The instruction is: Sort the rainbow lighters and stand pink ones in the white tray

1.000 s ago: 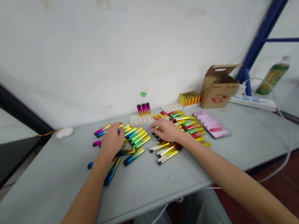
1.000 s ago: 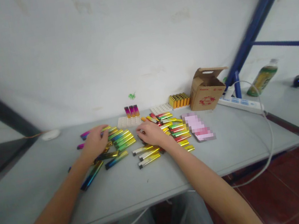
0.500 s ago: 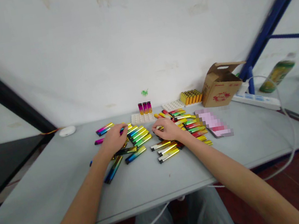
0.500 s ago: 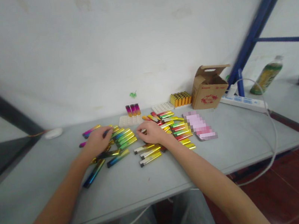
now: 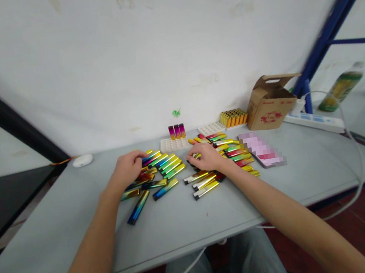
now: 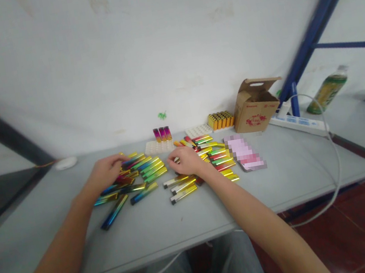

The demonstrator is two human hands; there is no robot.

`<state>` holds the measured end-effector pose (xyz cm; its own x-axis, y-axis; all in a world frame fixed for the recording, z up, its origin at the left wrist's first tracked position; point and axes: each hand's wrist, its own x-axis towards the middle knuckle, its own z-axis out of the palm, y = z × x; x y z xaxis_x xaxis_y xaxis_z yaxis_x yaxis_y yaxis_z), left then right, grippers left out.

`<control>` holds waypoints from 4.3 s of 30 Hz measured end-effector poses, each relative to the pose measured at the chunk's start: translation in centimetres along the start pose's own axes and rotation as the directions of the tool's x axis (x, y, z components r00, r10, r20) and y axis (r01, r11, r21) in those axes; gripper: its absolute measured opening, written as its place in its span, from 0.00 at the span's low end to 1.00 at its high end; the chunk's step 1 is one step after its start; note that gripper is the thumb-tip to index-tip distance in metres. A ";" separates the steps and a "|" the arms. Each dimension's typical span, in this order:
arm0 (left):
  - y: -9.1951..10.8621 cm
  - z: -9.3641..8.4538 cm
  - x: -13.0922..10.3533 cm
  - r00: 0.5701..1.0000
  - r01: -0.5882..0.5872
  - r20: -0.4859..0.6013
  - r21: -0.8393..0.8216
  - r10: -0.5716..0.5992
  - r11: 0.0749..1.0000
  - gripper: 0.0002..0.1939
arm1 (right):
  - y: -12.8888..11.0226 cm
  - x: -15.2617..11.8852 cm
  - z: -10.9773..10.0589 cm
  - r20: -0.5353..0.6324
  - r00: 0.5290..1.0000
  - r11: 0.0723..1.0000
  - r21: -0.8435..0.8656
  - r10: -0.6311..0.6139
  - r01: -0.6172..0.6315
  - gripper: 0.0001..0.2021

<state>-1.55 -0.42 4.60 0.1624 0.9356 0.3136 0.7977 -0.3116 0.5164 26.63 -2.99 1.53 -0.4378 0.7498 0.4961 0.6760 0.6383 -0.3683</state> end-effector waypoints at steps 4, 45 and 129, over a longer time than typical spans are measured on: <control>-0.6 -0.5 0.1 1.000 0.007 0.020 0.057 -0.008 0.998 0.20 | 0.1 0.0 0.0 0.012 0.999 0.999 -0.043 0.031 -0.030 0.10; 2.9 -0.3 -1.1 0.999 0.036 -0.006 -0.391 -0.042 0.920 0.27 | 0.0 0.1 0.1 -0.027 0.997 0.996 -0.048 0.073 -0.074 0.11; 8.0 4.2 -3.2 0.809 0.568 0.554 -0.823 0.198 -0.020 0.10 | -3.4 1.4 0.4 -0.075 0.957 0.649 0.750 0.279 -0.131 0.11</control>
<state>6.71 -5.19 4.37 0.6111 0.7870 -0.0852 -0.4014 0.4008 0.8236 23.49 -4.00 3.13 -0.1857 0.8830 0.4310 0.0514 0.4468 -0.8932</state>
